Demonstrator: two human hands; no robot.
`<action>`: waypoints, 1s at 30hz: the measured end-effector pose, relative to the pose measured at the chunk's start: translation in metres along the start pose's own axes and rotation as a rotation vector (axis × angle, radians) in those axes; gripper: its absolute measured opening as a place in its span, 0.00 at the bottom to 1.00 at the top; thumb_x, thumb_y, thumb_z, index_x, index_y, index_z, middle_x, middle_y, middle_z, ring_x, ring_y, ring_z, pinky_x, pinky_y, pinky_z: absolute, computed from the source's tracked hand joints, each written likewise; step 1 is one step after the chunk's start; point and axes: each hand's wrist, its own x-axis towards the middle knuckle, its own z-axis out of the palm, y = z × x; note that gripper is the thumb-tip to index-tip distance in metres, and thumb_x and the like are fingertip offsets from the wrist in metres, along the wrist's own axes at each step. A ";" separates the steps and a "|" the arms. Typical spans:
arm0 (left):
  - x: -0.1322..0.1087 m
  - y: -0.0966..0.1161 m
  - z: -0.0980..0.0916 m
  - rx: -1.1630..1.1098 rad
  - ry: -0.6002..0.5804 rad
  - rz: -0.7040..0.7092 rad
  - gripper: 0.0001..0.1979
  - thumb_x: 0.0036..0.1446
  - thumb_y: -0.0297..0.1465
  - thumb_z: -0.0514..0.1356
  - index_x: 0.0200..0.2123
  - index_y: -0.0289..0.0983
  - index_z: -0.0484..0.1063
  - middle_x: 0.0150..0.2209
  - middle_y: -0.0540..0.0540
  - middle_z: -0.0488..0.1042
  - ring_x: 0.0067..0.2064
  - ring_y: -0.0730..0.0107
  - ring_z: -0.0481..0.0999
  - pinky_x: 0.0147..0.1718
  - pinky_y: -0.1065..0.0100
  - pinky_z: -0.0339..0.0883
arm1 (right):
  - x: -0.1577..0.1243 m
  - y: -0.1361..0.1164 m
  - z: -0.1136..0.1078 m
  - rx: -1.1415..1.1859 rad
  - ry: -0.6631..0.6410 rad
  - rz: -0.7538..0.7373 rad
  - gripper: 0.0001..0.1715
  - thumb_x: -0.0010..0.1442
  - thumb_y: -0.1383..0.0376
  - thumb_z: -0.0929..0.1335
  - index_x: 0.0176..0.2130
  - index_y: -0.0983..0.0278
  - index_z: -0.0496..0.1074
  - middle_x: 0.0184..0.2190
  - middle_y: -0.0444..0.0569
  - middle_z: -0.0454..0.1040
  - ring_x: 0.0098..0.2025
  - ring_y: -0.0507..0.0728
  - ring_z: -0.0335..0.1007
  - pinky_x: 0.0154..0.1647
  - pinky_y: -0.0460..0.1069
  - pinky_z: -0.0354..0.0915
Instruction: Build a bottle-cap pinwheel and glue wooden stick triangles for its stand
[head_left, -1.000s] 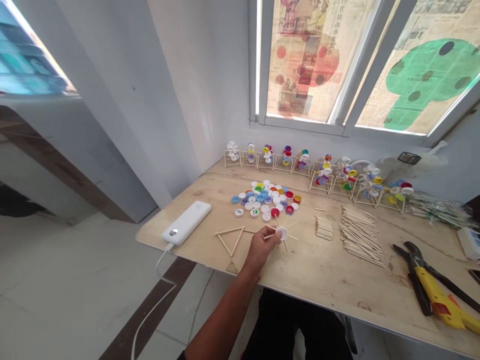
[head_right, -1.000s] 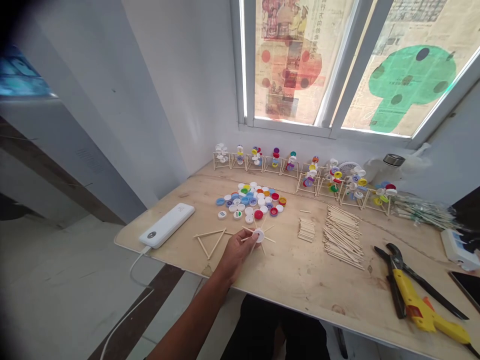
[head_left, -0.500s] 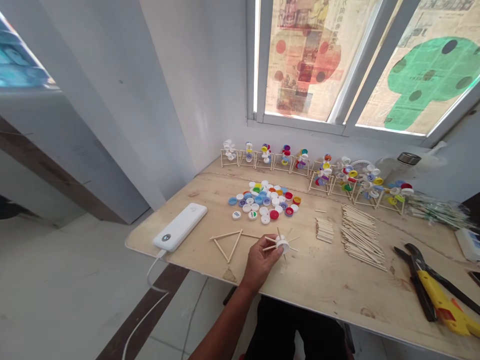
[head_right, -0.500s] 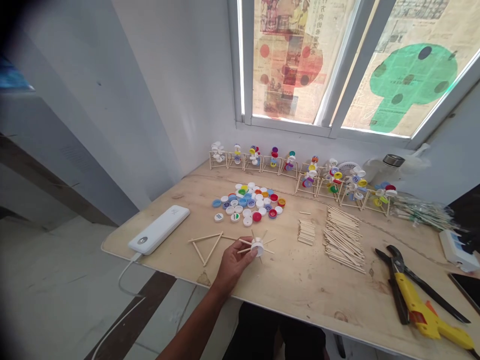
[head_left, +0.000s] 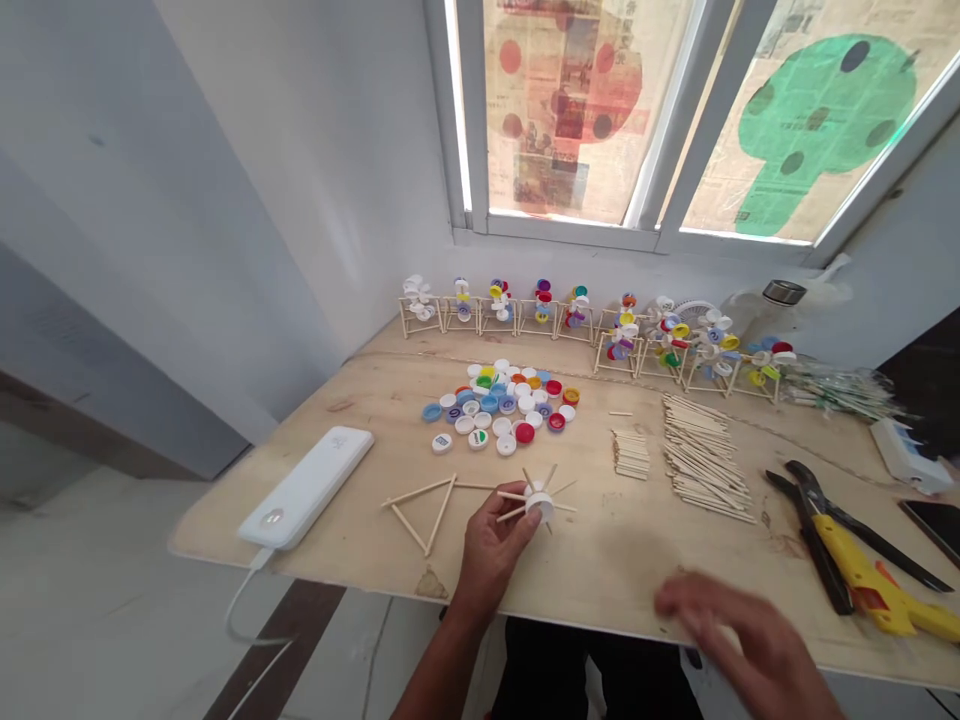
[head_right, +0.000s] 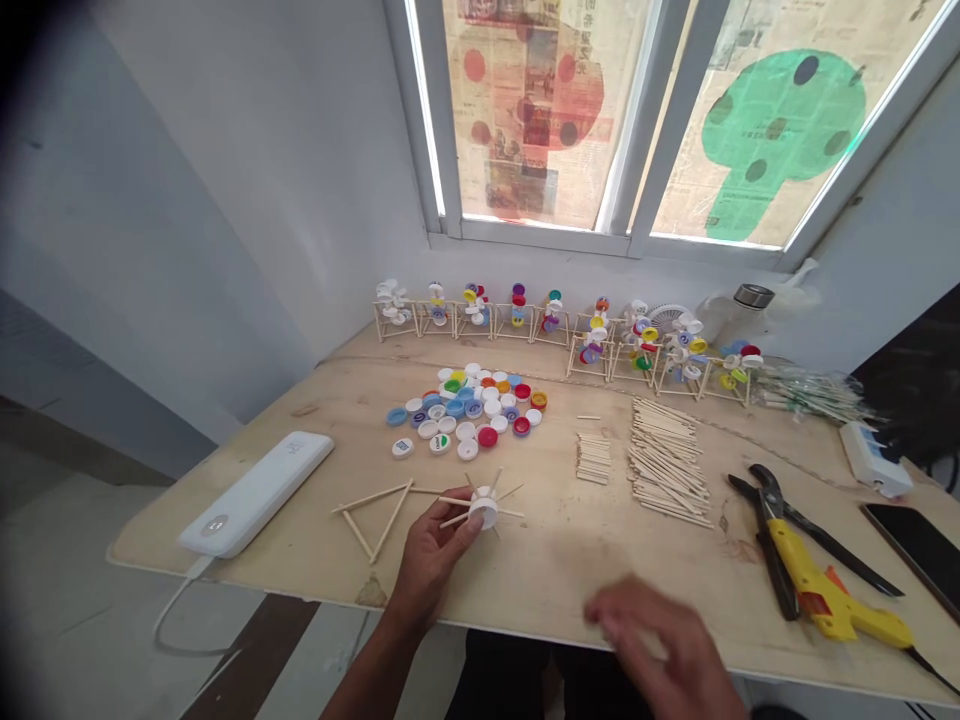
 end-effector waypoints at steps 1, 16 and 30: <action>0.000 0.000 0.000 0.009 -0.004 -0.004 0.19 0.39 0.36 0.70 0.36 0.37 0.74 0.33 0.45 0.78 0.37 0.64 0.76 0.39 0.67 0.67 | 0.024 -0.005 -0.008 -0.022 0.077 -0.033 0.15 0.57 0.54 0.64 0.34 0.56 0.79 0.38 0.51 0.78 0.43 0.63 0.74 0.44 0.54 0.69; 0.003 0.002 -0.003 0.121 -0.013 -0.022 0.19 0.40 0.38 0.69 0.37 0.37 0.73 0.35 0.44 0.78 0.39 0.61 0.77 0.40 0.66 0.69 | 0.263 0.024 -0.016 -0.712 -0.095 -0.013 0.16 0.58 0.70 0.61 0.38 0.68 0.76 0.39 0.56 0.76 0.41 0.56 0.70 0.38 0.46 0.58; 0.001 0.000 0.001 0.145 0.021 0.013 0.19 0.42 0.38 0.68 0.37 0.36 0.72 0.35 0.44 0.78 0.39 0.61 0.78 0.41 0.65 0.70 | 0.255 0.030 -0.016 -0.709 -0.288 0.125 0.17 0.53 0.72 0.61 0.35 0.60 0.76 0.37 0.45 0.77 0.39 0.53 0.70 0.36 0.44 0.59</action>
